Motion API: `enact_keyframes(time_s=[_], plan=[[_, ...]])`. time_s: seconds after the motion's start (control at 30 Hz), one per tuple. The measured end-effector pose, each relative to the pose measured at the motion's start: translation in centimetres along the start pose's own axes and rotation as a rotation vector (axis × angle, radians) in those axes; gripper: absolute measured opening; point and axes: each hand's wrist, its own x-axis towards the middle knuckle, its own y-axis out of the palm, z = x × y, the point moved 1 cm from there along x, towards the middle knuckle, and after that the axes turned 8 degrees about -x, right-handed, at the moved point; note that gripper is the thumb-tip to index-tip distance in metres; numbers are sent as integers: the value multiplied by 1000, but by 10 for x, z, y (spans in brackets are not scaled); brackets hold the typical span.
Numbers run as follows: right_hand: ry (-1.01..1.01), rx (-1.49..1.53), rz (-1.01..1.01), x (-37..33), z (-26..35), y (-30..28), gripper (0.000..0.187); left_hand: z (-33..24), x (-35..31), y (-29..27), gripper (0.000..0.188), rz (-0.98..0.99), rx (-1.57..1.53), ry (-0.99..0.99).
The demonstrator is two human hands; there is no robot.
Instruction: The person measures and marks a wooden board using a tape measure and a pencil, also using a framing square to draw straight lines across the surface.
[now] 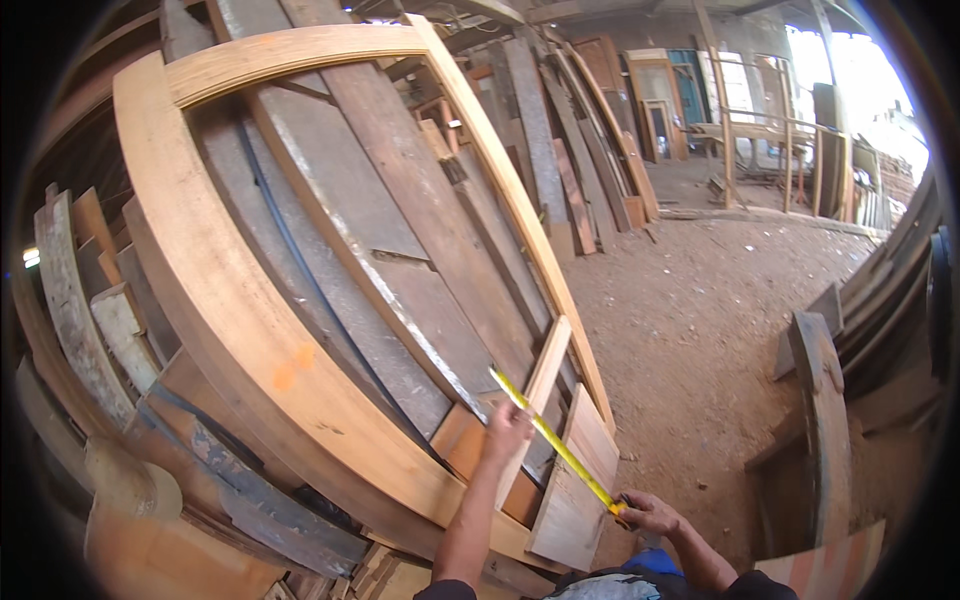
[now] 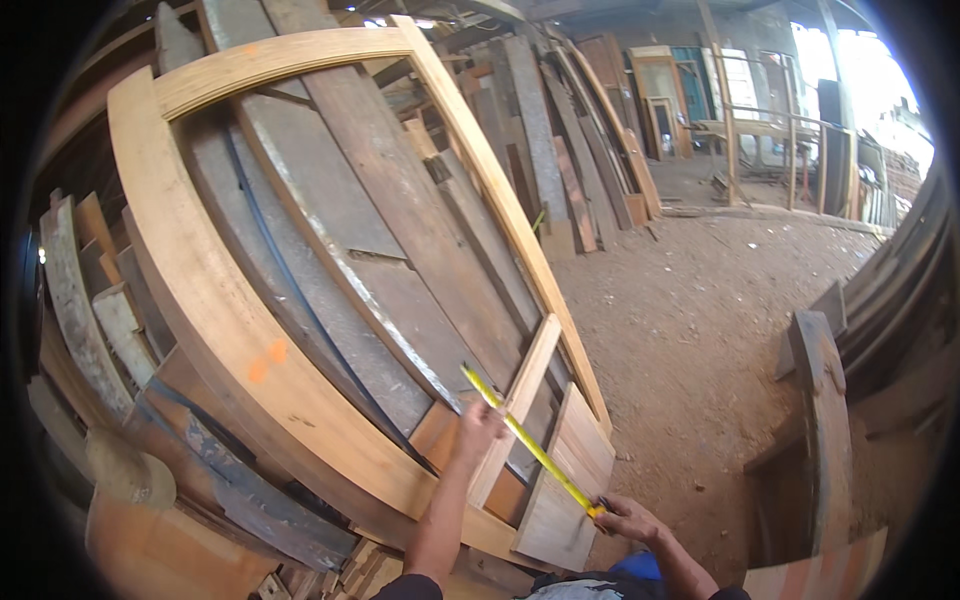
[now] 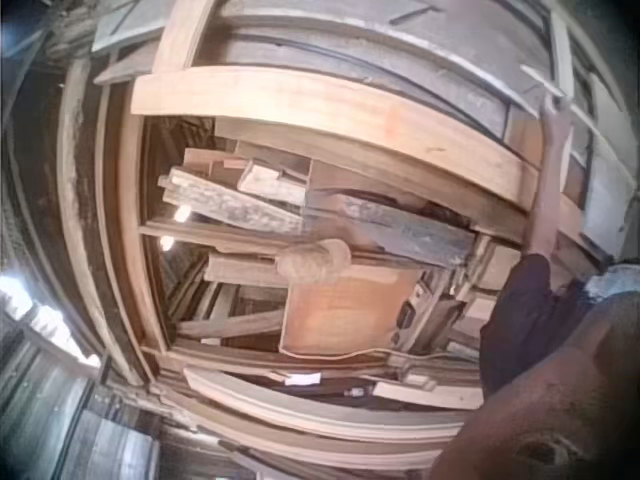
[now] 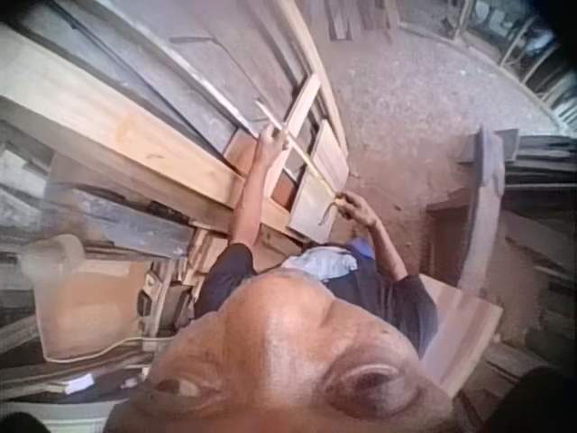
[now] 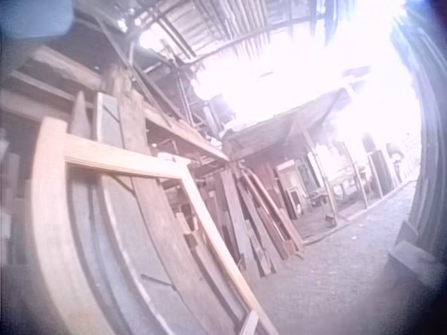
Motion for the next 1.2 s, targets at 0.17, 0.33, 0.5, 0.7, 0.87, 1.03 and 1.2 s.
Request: enact_keyframes(time_s=[0.17, 0.33, 0.5, 0.7, 0.87, 1.03, 1.2], plan=[[-238, -64, -52, 100, 86, 1, 38, 17, 6, 25, 37, 81, 558, 159], [-464, 58, 18, 156, 137, -23, 49, -72, 85, 25, 33, -41, 724, 281], [-445, 23, 26, 208, 112, -77, 52, -213, 194, 23, 37, -228, 617, 262], [-366, 44, 30, 278, 35, -160, 50, -352, 330, -3, 37, -490, 679, 469], [-324, 163, 74, 325, 55, -197, 45, -394, 402, 6, 29, -564, 639, 481], [-349, 113, 99, 371, 79, -232, 44, -393, 444, 8, 31, -598, 638, 532], [-373, 164, 148, 405, 73, -250, 44, -394, 456, 1, 33, -582, 595, 533]])
